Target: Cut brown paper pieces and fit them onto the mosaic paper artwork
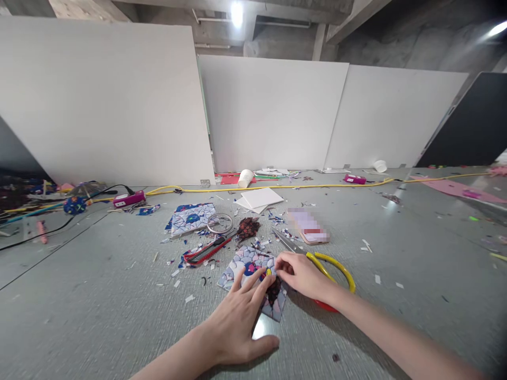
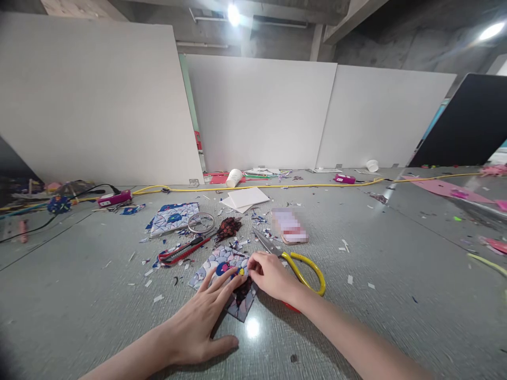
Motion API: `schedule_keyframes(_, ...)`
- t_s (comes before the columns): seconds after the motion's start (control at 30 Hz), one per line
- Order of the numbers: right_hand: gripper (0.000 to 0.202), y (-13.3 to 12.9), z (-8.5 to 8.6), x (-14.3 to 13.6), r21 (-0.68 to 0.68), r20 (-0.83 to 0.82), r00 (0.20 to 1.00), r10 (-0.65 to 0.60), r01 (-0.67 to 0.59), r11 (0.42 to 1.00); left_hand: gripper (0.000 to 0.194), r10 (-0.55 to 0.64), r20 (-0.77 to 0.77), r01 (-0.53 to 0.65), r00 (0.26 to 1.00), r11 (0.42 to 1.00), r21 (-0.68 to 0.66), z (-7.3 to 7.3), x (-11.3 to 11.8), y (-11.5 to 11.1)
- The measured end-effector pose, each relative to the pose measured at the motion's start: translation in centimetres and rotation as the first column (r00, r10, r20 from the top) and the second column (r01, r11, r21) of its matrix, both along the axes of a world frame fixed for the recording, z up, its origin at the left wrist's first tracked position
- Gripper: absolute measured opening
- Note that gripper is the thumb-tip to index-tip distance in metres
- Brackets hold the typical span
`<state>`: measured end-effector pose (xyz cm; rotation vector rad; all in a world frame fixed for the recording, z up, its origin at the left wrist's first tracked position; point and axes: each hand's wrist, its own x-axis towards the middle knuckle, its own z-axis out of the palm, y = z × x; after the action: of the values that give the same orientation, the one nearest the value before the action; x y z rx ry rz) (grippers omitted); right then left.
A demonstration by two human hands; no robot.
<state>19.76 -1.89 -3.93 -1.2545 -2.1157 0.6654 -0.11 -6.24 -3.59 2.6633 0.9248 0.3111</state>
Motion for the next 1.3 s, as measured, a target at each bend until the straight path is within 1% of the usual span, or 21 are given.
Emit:
schedule_keyframes(0.1, 0.012, 0.0, 0.1, 0.1, -0.014, 0.01, 1.0, 0.006, -0.006, 1.0, 0.085, 0.032, 0.028, -0.033, 0.999, 0.999, 0.03, -0.1, -0.2, 0.1)
schedule_keyframes(0.17, 0.011, 0.1, 0.1, 0.2, -0.009, 0.011, 1.0, -0.001, 0.001, 1.0, 0.078, 0.115, 0.078, -0.122, 0.99, 0.989, 0.083, -0.4, -0.3, 0.1)
schedule_keyframes(0.23, 0.014, 0.1, 0.1, 0.3, 0.053, 0.024, 0.999, -0.029, 0.027, 0.998, 0.065, 0.23, 0.141, -0.251, 0.963, 0.956, 0.153, -0.7, -0.3, 0.2)
schedule_keyframes(0.3, 0.022, 0.0, 0.1, 0.3, 0.159, 0.067, 0.996, -0.054, 0.042, 0.986, 0.059, 0.311, 0.183, -0.347, 0.933, 0.912, 0.218, -1.2, -0.3, 0.3)
schedule_keyframes(0.37, 0.03, -0.1, 0.1, 0.2, 0.229, 0.136, 0.989, -0.055, 0.023, 0.973, 0.059, 0.344, 0.19, -0.385, 0.92, 0.886, 0.26, -1.6, -0.2, 0.4)
schedule_keyframes(0.43, 0.035, -0.3, 0.0, 0.0, 0.236, 0.185, 0.982, -0.043, -0.002, 0.972, 0.06, 0.353, 0.179, -0.391, 0.918, 0.88, 0.27, -1.8, -0.1, 0.4)
schedule_keyframes(0.5, 0.036, -0.5, 0.1, -0.2, 0.207, 0.185, 0.982, -0.035, -0.004, 0.978, 0.061, 0.358, 0.169, -0.391, 0.918, 0.884, 0.255, -1.9, 0.0, 0.4)
schedule_keyframes(0.57, 0.035, -0.5, 0.2, -0.2, 0.164, 0.128, 0.99, -0.056, 0.034, 0.986, 0.062, 0.354, 0.166, -0.385, 0.92, 0.893, 0.231, -1.9, -0.1, 0.4)
schedule_keyframes(0.67, 0.032, -0.2, 0.5, 0.1, 0.055, -0.036, 0.991, -0.126, 0.128, 0.99, 0.064, 0.342, 0.191, -0.377, 0.92, 0.904, 0.202, -1.7, -0.1, 0.3)
schedule_keyframes(0.73, 0.03, 0.0, 0.8, 0.4, -0.042, -0.153, 0.979, -0.137, 0.132, 0.99, 0.066, 0.345, 0.231, -0.39, 0.909, 0.901, 0.189, -1.5, -0.1, 0.3)
schedule_keyframes(0.8, 0.029, 0.1, 1.3, 0.6, -0.141, -0.262, 0.953, -0.15, 0.116, 0.983, 0.067, 0.377, 0.306, -0.441, 0.874, 0.881, 0.174, -1.1, -0.1, 0.2)
schedule_keyframes(0.87, 0.029, 0.1, 1.9, 0.5, -0.23, -0.383, 0.899, -0.213, 0.131, 0.964, 0.066, 0.431, 0.421, -0.526, 0.798, 0.839, 0.138, -0.6, -0.2, 0.3)
schedule_keyframes(0.9, 0.031, 0.0, 2.1, 0.4, -0.27, -0.45, 0.855, -0.259, 0.146, 0.952, 0.066, 0.464, 0.486, -0.575, 0.741, 0.812, 0.101, -0.5, -0.2, 0.4)
schedule_keyframes(0.97, 0.036, -0.3, 2.4, -0.1, -0.329, -0.577, 0.745, -0.335, 0.164, 0.93, 0.065, 0.53, 0.6, -0.64, 0.6, 0.767, -0.037, -0.3, -0.3, 0.6)
schedule_keyframes(1.0, 0.039, -0.4, 2.3, -0.4, -0.348, -0.625, 0.692, -0.36, 0.165, 0.923, 0.064, 0.557, 0.642, -0.626, 0.527, 0.766, -0.15, -0.3, -0.3, 0.7)
schedule_keyframes(1.03, 0.04, -0.7, 2.2, -0.8, -0.367, -0.659, 0.65, -0.378, 0.162, 0.916, 0.062, 0.579, 0.674, -0.562, 0.458, 0.777, -0.285, -0.4, -0.3, 0.9)
schedule_keyframes(1.1, 0.037, -1.3, 1.8, -1.6, -0.404, -0.693, 0.594, -0.407, 0.148, 0.903, 0.056, 0.614, 0.712, -0.3, 0.34, 0.789, -0.537, -0.6, 0.0, 1.0)
schedule_keyframes(1.13, 0.035, -1.6, 1.6, -2.0, -0.422, -0.703, 0.576, -0.417, 0.135, 0.897, 0.055, 0.634, 0.717, -0.151, 0.29, 0.77, -0.62, -0.6, 0.3, 1.0)
schedule_keyframes(1.17, 0.032, -1.9, 1.3, -2.4, -0.433, -0.713, 0.563, -0.419, 0.117, 0.894, 0.055, 0.661, 0.71, -0.05, 0.243, 0.74, -0.671, -0.6, 0.6, 1.0)
schedule_keyframes(1.23, 0.029, -2.6, 0.8, -3.0, -0.432, -0.724, 0.564, -0.398, 0.08, 0.899, 0.058, 0.734, 0.66, -0.004, 0.159, 0.669, -0.743, -0.4, 1.1, 0.7)
schedule_keyframes(1.3, 0.027, -3.1, 0.6, -3.4, -0.413, -0.71, 0.597, -0.374, 0.078, 0.907, 0.058, 0.781, 0.613, -0.044, 0.117, 0.621, -0.783, -0.2, 1.5, 0.5)
